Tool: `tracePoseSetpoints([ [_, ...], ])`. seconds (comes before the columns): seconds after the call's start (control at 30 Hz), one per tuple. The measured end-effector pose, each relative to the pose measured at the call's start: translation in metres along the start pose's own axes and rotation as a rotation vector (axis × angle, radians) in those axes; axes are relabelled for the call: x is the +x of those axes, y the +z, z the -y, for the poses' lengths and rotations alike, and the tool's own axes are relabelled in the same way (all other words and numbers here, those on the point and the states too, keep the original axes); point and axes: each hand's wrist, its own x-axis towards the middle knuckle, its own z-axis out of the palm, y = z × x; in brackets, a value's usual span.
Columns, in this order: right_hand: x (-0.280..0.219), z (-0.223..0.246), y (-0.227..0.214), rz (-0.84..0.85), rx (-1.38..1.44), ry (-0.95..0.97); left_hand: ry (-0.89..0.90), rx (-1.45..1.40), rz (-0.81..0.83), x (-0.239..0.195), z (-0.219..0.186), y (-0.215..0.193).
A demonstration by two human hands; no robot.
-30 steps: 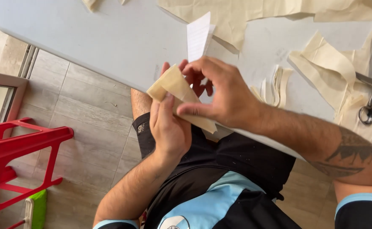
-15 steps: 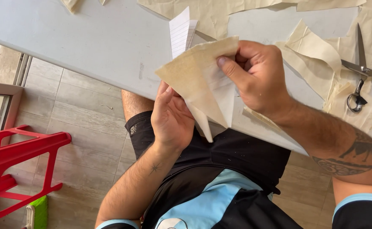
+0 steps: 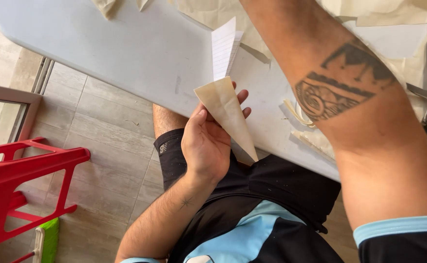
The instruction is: Cutting triangular pieces of fabric using a paper template and scissors, then unfolding and organizing them on a table.
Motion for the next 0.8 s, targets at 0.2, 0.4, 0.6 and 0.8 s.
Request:
tracePoseSetpoints([
  [0.2, -0.011, 0.031, 0.015, 0.178, -0.293, -0.244, 0.042, -0.107, 0.033, 0.003, -0.001, -0.008],
  [0.4, -0.121, 0.072, -0.005, 0.339, -0.389, -0.283, 0.154, -0.189, 0.155, -0.003, 0.021, 0.0],
  [0.6, -0.174, 0.076, -0.039, 0.177, -0.443, -0.293, 0.051, 0.106, 0.242, -0.034, 0.045, 0.02],
  [0.8, -0.203, 0.069, -0.051, 0.111, -0.468, -0.345, 0.178, 0.22, 0.371, -0.057, 0.066, 0.014],
])
